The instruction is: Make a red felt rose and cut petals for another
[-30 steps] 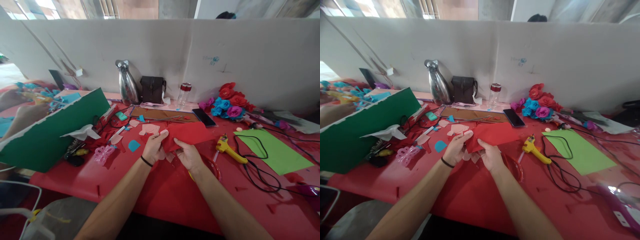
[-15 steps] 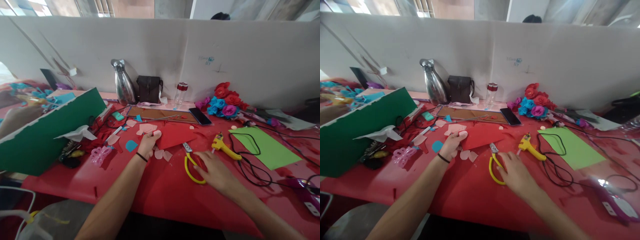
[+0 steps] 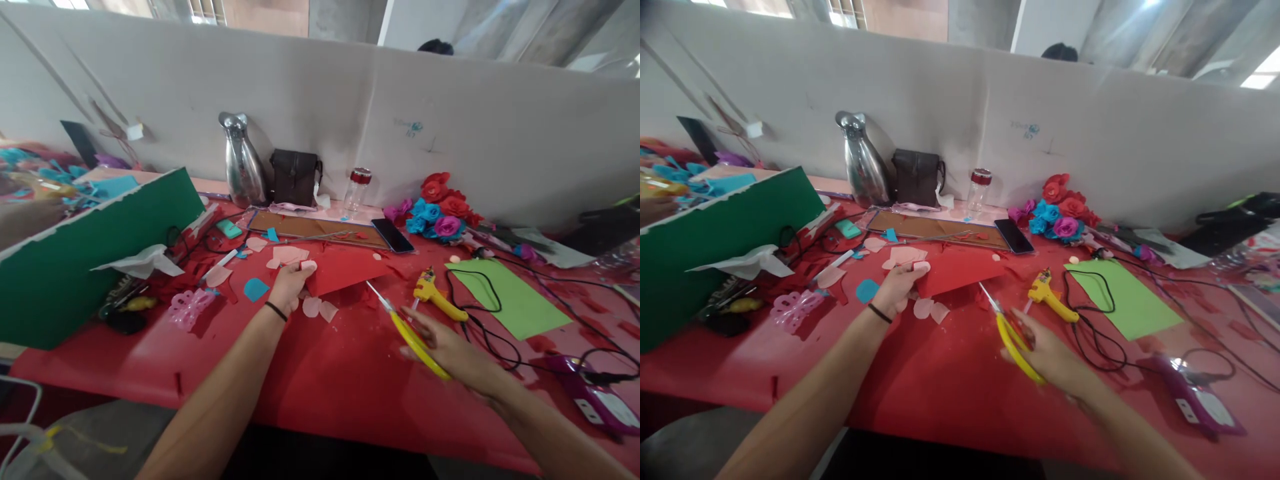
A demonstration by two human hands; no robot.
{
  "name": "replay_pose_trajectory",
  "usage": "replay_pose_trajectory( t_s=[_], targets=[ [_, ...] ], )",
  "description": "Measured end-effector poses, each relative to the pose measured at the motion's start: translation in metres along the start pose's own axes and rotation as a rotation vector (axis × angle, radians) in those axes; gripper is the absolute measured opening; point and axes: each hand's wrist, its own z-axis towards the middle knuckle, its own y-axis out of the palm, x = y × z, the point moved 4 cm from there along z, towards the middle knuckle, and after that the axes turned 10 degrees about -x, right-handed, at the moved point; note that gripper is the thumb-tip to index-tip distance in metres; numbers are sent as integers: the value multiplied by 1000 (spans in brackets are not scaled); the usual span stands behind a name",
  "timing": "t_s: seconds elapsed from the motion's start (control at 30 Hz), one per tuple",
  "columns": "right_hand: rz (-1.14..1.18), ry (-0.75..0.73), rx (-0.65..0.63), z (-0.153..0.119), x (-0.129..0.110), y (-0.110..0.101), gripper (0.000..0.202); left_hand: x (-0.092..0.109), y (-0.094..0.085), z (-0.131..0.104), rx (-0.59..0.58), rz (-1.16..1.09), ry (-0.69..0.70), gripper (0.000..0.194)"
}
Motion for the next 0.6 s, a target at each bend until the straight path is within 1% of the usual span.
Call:
replay_pose_trajectory(
  t_s=[0.03, 0.07, 0.1, 0.13, 0.2, 0.23, 0.3, 0.43, 0.5, 0.6],
  targets=[
    [132, 28, -43, -11, 9, 0, 66, 0, 0, 0, 13, 4, -1, 4],
    [255, 91, -83, -22, 19, 1, 56, 0, 0, -1, 25, 4, -2, 4],
    [367, 151, -113, -33, 28, 4, 44, 0, 0, -1, 38, 3, -3, 5],
    [495, 186, -156, -42, 34, 10, 39, 0, 0, -2, 47, 1, -2, 5],
    [704, 222, -235, -56, 37, 24, 42, 0, 1, -2, 57, -8, 5, 6],
    [773, 217, -237, -59, 35, 31, 45, -1, 2, -2, 57, -17, 10, 6],
    [828, 238, -297, -62, 26, 47, 50, -1, 2, -2, 49, -33, 21, 6],
    [788, 201, -413, -53, 4, 71, 62, -2, 2, -2, 49, -24, 28, 7],
    [786, 212, -424, -47, -2, 78, 66, -2, 2, -2, 54, -15, 24, 7],
    [786, 218, -397, -39, -10, 82, 64, 1, 4, -4, 50, 1, 28, 6]
  ],
)
